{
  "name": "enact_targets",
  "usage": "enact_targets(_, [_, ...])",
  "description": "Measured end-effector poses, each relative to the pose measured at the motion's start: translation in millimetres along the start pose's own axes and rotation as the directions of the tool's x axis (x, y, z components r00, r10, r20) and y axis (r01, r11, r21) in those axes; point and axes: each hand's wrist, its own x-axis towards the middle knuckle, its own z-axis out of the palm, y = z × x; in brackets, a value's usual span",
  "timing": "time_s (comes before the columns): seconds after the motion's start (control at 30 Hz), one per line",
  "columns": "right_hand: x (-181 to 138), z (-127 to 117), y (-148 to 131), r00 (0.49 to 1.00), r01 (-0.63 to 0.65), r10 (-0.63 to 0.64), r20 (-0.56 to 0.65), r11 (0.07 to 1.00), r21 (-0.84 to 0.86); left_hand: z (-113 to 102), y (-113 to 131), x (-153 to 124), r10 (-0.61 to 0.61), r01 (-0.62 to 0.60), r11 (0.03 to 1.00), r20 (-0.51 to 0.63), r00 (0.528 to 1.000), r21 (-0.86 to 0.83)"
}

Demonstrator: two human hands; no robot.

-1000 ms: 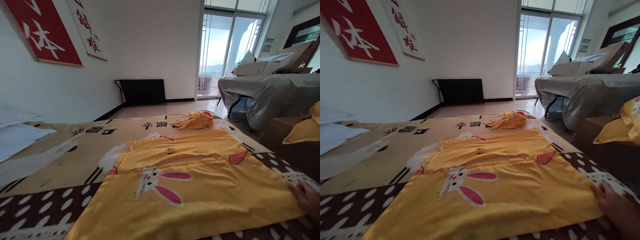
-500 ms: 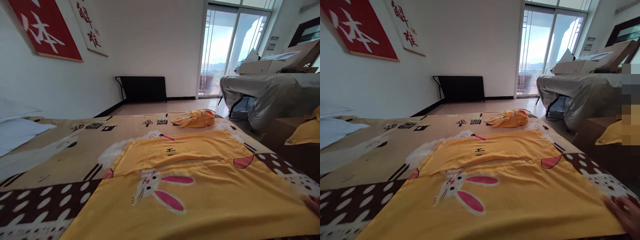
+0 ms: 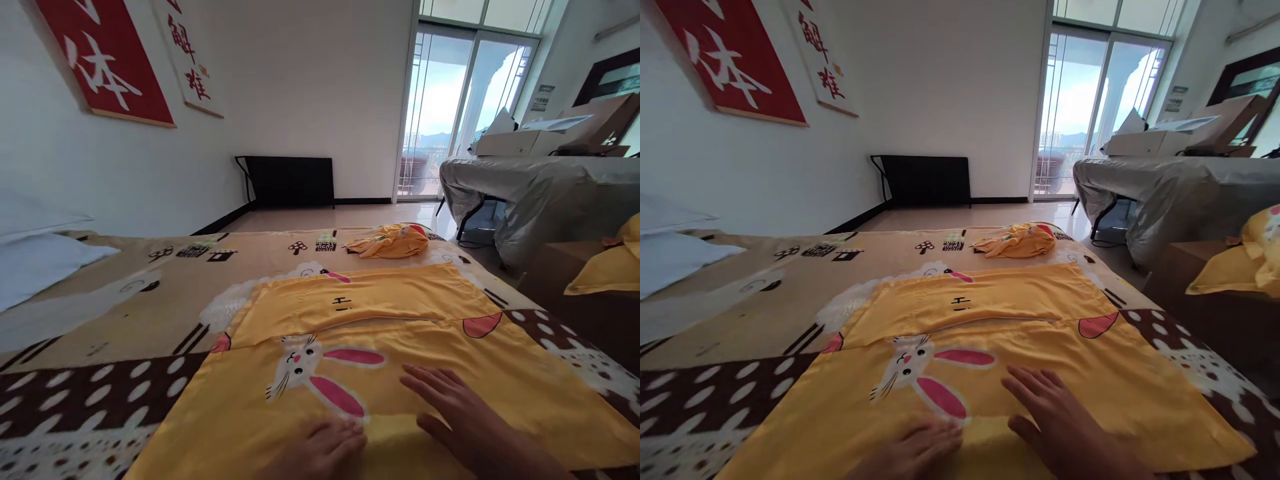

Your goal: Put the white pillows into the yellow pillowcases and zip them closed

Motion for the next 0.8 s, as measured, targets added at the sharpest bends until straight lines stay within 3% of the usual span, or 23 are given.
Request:
enact_targets(0.07, [42,-4,-3,0.999,-0.009,0.007,0.047,1.0,0.026,-15,5,41,0.003,-0.002,1.0,0.133,0.991,-0.014])
enact_targets(0.1, [63,-5,2,0.998,-0.026,0.027,0.055,1.0,-0.003,-22,3,62,-0.04,0.034,0.999,0.143,0.989,0.041])
enact_targets(0.2, [122,-2,27,0.994,-0.096,0.102,0.031,0.983,-0.157,-36,-24,119,-0.148,0.123,0.951,0.066,0.987,0.282])
enact_targets(0.3, [156,13,46,0.996,-0.077,0.086,0.033,0.977,-0.199,-32,-63,150,-0.199,0.199,0.93,-0.032,0.979,0.309])
enact_targets(0.43, [154,37,60,0.996,-0.084,0.085,-0.005,0.982,-0.167,-9,-99,147,-0.273,0.297,0.93,-0.137,0.952,0.214])
enact_targets(0.57, [136,44,85,0.984,-0.154,0.142,-0.105,0.982,-0.11,5,-111,133,-0.354,0.382,0.92,-0.23,0.907,0.09])
enact_targets(0.8, [130,27,108,0.985,-0.168,0.162,-0.053,0.975,-0.148,1,-108,136,-0.338,0.351,0.896,-0.094,0.936,0.274])
